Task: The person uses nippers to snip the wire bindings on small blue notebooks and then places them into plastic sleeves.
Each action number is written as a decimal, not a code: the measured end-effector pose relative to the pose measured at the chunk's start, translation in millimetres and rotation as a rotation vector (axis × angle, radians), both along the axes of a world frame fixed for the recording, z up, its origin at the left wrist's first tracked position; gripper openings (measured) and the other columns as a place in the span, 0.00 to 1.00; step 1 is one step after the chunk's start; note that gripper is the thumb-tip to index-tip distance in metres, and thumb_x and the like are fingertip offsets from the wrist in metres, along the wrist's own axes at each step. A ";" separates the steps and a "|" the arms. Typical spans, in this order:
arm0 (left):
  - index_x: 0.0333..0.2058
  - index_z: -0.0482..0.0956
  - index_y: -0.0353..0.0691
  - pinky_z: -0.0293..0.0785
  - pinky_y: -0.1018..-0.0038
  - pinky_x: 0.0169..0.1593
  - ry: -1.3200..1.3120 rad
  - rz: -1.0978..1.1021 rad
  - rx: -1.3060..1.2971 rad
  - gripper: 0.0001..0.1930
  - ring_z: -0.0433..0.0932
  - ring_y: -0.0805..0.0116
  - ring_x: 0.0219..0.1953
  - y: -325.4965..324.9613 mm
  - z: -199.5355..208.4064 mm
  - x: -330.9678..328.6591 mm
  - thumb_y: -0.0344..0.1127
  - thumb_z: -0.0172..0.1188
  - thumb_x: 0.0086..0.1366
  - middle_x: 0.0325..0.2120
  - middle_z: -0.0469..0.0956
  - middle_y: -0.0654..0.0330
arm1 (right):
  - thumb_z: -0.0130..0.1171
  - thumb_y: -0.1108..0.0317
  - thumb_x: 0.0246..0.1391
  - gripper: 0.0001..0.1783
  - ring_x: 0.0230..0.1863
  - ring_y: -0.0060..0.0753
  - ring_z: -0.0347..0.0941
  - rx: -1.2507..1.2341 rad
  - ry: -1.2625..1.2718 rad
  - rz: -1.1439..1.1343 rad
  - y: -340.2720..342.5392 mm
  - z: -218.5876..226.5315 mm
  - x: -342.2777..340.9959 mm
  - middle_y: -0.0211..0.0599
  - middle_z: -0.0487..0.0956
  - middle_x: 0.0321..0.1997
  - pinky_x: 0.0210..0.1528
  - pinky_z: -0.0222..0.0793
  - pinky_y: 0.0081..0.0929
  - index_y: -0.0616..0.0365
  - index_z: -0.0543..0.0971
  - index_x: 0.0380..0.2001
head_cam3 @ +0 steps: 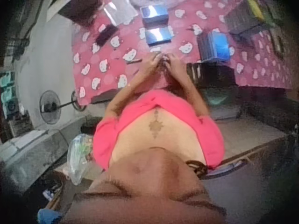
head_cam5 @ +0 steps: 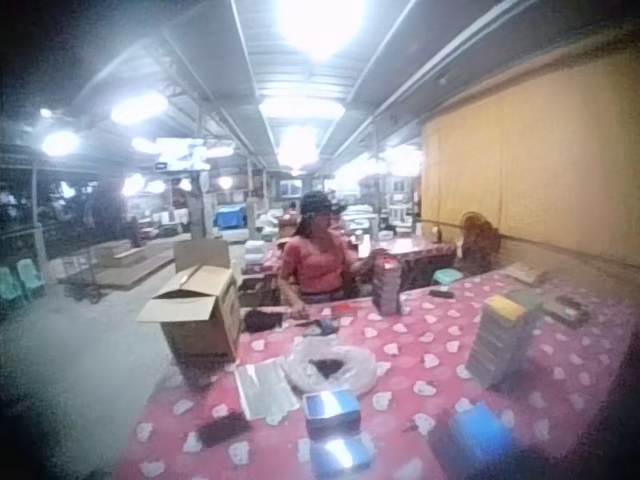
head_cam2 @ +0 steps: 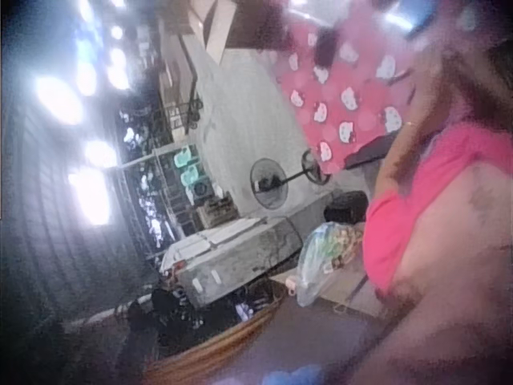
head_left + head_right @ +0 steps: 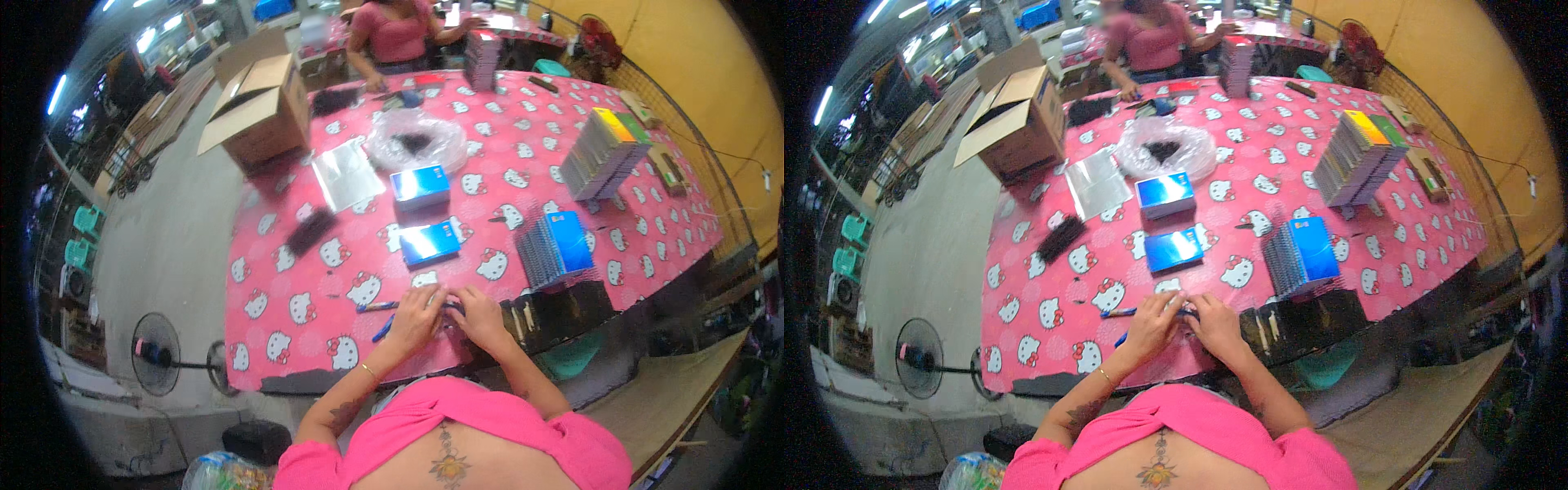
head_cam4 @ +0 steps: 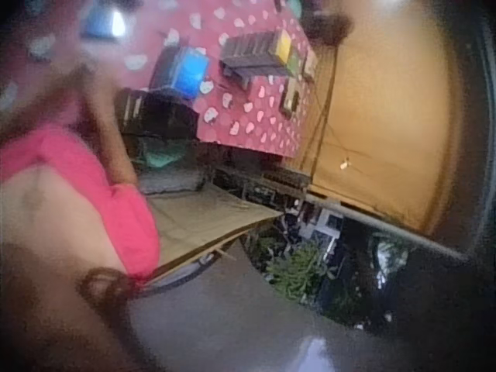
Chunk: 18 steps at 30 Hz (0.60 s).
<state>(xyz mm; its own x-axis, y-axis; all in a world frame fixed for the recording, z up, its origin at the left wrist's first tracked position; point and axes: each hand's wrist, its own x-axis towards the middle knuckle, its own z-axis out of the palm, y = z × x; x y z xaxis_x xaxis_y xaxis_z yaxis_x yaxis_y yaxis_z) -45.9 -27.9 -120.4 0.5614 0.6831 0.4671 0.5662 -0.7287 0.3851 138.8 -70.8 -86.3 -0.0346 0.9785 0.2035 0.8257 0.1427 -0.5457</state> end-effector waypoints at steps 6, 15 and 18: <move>0.43 0.76 0.40 0.75 0.60 0.46 0.164 -0.199 0.036 0.15 0.78 0.55 0.45 8.9 9.2 25.7 0.30 0.63 0.56 0.41 0.76 0.57 | 0.63 0.69 0.53 0.14 0.44 0.50 0.78 0.214 0.037 -0.277 -21.3 50.9 77.6 0.44 0.81 0.45 0.48 0.73 0.43 0.58 0.81 0.44; 0.69 0.59 0.44 0.80 0.73 0.40 -0.907 -0.432 -0.944 0.34 0.81 0.68 0.39 41.1 111.1 161.3 0.30 0.62 0.67 0.43 0.75 0.54 | 0.56 0.73 0.59 0.15 0.47 0.45 0.81 0.236 0.295 -0.589 -14.0 35.5 228.6 0.48 0.84 0.44 0.53 0.74 0.37 0.64 0.82 0.48; 0.66 0.65 0.42 0.80 0.73 0.39 -0.896 -0.428 -1.051 0.29 0.80 0.70 0.41 53.9 94.0 216.1 0.32 0.61 0.69 0.41 0.75 0.55 | 0.55 0.73 0.60 0.16 0.46 0.38 0.82 0.206 0.425 -0.587 -10.6 23.8 234.5 0.47 0.85 0.45 0.49 0.76 0.33 0.64 0.82 0.49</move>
